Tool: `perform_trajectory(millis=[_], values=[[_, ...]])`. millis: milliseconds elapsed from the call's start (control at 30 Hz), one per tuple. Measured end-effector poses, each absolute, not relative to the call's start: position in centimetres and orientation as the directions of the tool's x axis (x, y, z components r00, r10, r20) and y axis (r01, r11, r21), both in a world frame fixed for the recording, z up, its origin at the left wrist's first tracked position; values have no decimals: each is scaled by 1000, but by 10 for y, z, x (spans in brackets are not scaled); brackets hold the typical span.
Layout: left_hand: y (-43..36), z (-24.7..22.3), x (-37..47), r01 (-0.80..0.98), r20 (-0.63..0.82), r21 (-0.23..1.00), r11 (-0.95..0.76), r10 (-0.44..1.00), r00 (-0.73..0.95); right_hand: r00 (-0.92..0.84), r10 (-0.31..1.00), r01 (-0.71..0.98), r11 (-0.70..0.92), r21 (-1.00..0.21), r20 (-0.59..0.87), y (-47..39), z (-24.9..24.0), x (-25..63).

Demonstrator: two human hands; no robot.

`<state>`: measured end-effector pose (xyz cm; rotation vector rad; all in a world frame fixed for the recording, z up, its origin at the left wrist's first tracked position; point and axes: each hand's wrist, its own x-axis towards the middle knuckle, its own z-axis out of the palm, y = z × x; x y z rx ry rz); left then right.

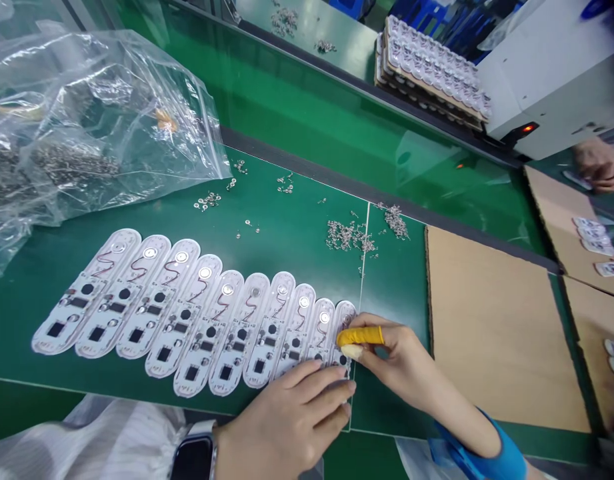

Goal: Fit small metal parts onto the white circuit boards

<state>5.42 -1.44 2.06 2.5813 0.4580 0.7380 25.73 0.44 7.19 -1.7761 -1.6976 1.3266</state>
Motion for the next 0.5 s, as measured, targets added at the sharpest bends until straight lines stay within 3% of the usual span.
perform_trajectory(millis=[67,233,400,500], values=[[-13,21,54,194,433,467,-863,414,800,-102,933,575,-228,-785,-346,8,70,264],[-10,22,53,181,438,441,-879,387,811,378,917,635,-360,-684,-132,31,49,290],[-10,26,53,170,444,454,-874,388,808,312,949,795,-283,-537,-40,47,35,294],[-11,36,51,138,419,665,-734,520,745,218,974,829,-151,-538,63,36,46,281]])
